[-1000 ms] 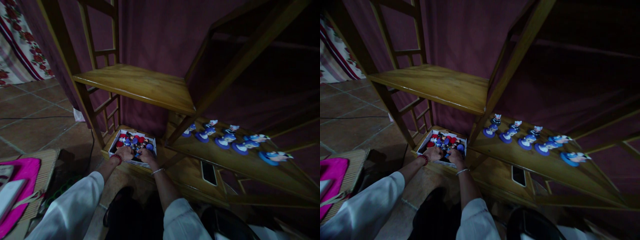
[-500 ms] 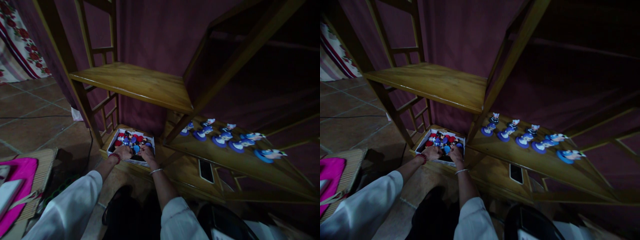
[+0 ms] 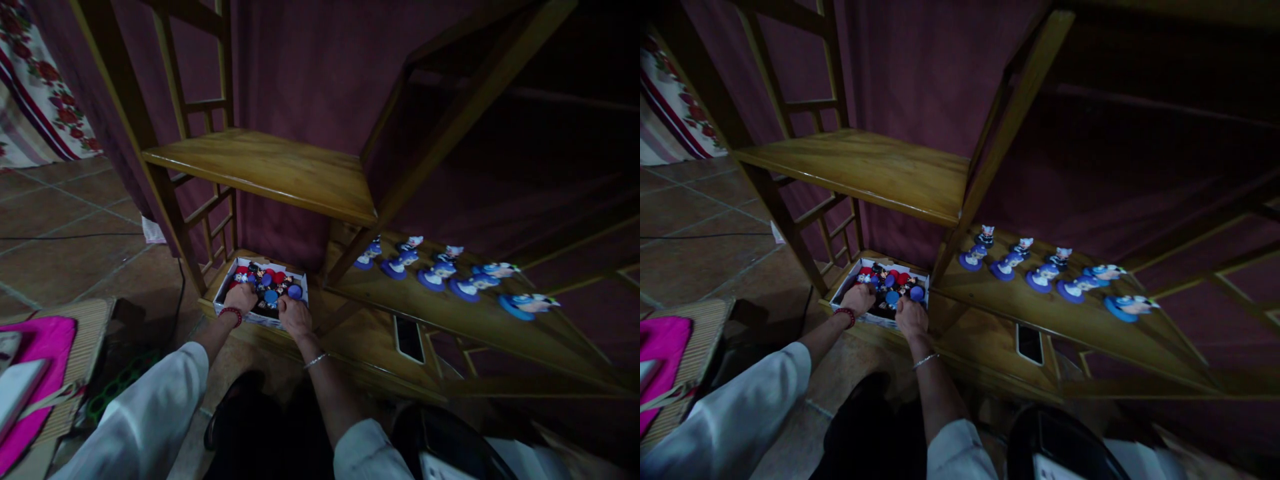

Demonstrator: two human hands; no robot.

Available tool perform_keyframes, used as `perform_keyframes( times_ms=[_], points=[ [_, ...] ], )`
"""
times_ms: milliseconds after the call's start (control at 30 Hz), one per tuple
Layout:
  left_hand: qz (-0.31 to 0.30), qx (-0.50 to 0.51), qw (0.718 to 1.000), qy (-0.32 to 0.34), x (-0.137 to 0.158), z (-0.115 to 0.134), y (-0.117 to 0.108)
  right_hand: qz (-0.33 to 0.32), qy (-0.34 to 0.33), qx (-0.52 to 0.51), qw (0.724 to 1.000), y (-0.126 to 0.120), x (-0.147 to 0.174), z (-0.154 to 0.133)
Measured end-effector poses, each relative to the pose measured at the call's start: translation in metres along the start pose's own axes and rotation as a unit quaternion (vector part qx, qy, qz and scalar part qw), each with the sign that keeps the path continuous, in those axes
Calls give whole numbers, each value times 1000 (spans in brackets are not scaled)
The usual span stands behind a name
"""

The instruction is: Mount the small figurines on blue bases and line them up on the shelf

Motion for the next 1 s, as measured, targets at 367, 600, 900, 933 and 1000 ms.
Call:
perform_keyframes(
  times_ms=[367,600,900,933,1000],
  points=[
    [47,94,984,-145,-26,-30,5,31,23,18,999,-6,12,-3],
    [31,80,989,-117,-29,-24,9,45,22,16,999,-5,11,-1],
    [47,53,992,-105,-34,-21,11,41,3,20,999,-5,10,-2],
    [52,52,992,-101,-35,-22,10,40,1,20,999,-5,9,-2],
    [60,51,992,-95,-38,-24,7,35,0,20,999,-4,8,-2]
  ],
)
Point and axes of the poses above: each hand's wrist, its own x-axis away from the middle knuckle, its own y-axis out of the palm, z = x × y, the point moved 6 cm from there along -x, towards the middle knuckle
